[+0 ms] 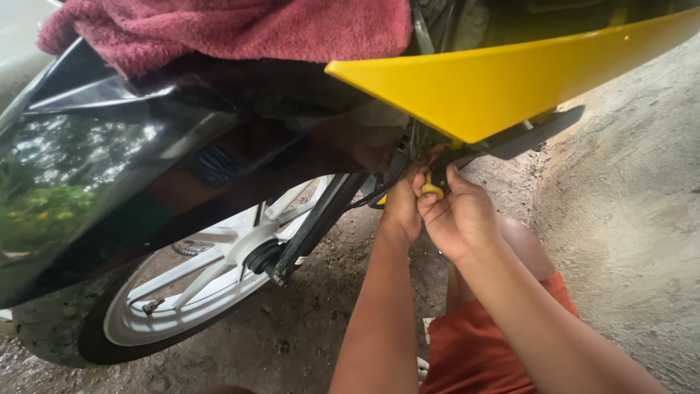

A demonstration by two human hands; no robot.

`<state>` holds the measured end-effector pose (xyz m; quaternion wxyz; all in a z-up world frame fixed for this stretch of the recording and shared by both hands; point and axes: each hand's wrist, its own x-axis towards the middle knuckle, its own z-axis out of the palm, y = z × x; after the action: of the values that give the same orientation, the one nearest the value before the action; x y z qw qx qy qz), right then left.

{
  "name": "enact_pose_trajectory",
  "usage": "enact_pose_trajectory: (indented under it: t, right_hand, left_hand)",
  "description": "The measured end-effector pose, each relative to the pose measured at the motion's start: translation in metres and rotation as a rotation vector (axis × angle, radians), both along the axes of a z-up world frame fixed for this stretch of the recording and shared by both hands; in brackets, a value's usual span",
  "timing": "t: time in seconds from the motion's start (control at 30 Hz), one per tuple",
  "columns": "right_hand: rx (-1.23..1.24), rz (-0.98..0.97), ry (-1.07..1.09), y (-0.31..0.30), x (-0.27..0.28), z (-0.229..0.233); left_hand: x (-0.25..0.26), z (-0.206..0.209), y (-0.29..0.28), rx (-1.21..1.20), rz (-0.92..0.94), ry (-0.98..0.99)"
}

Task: The person uses an Allen key to remove a screw from a motorcycle's side panel, then detaches the panel and a wire connector. They then use a screwdriver to remove a screw from the lower fairing and pull it away from the frame.

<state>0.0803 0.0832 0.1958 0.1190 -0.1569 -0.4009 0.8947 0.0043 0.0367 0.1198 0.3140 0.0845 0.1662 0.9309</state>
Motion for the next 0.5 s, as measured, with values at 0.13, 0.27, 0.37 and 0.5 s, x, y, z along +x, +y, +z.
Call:
enact_pose_trajectory:
  t: [0.13,0.27,0.37,0.5]
  right_hand:
    - [-0.015,-0.014,-0.001,0.001,-0.004,-0.001]
    - [-0.042,-0.045,-0.006,-0.001,-0.008,0.001]
    - [-0.041,-0.081,-0.018,-0.006,-0.009,0.001]
    - [-0.059,-0.085,0.0,-0.007,-0.014,-0.001]
  left_hand:
    - [-0.003,-0.013,0.011,0.001,0.011,-0.014]
    - [-0.013,-0.045,0.036,-0.024,0.0,-0.168]
    - [-0.014,-0.057,0.042,0.012,0.044,-0.155]
    - [0.005,-0.008,-0.006,-0.128,-0.001,-0.174]
